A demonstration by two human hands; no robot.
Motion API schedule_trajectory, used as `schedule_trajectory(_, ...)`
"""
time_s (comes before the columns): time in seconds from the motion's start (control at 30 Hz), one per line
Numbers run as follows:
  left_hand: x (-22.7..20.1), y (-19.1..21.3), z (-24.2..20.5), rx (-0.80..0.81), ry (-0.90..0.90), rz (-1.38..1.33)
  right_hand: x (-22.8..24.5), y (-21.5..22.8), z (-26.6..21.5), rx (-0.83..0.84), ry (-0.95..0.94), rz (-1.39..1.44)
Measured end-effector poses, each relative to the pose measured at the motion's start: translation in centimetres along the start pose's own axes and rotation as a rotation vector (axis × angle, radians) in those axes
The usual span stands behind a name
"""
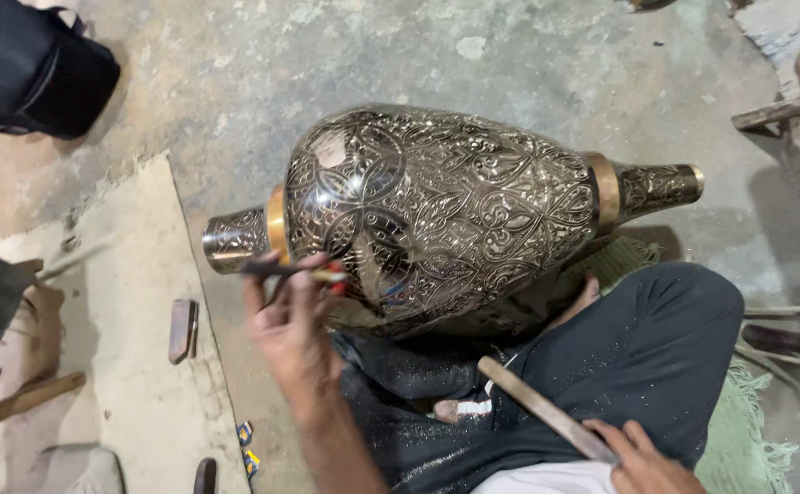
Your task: The person sits on the floor and uses a chisel and wooden mallet to engrave intricate floral patterns into the surface of a large metal vase. The person repeatedly strikes the chisel to carve the design.
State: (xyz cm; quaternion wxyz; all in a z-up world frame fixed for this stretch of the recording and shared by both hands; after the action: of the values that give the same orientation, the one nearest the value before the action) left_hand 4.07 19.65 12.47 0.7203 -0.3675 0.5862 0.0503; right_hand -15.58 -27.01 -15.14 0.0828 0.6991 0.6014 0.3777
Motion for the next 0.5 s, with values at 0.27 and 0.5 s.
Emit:
schedule_trajectory(0.27,1.8,-6.8,-1.1,0.214,-0.144,0.350,-6.4,9.1,-1.4,0.088,-0.032,0.764)
schedule_trajectory(0.5,3.8,-7.1,-1.7,0.283,-0.238,0.424,-3.3,24.1,3.0,-0.224,0.118,0.631)
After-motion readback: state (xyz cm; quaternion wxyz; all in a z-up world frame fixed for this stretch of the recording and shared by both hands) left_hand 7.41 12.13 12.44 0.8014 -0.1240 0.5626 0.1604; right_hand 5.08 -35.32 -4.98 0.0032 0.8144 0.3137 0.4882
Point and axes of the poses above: each hand's wrist, its own z-axis towards the middle knuckle, its own y-axis out of the back of the hand, x = y × z, the point moved 6 cm from there along z, towards the middle knuckle, and after that the axes turned 6 degrees about -z, right-handed, at the moved point
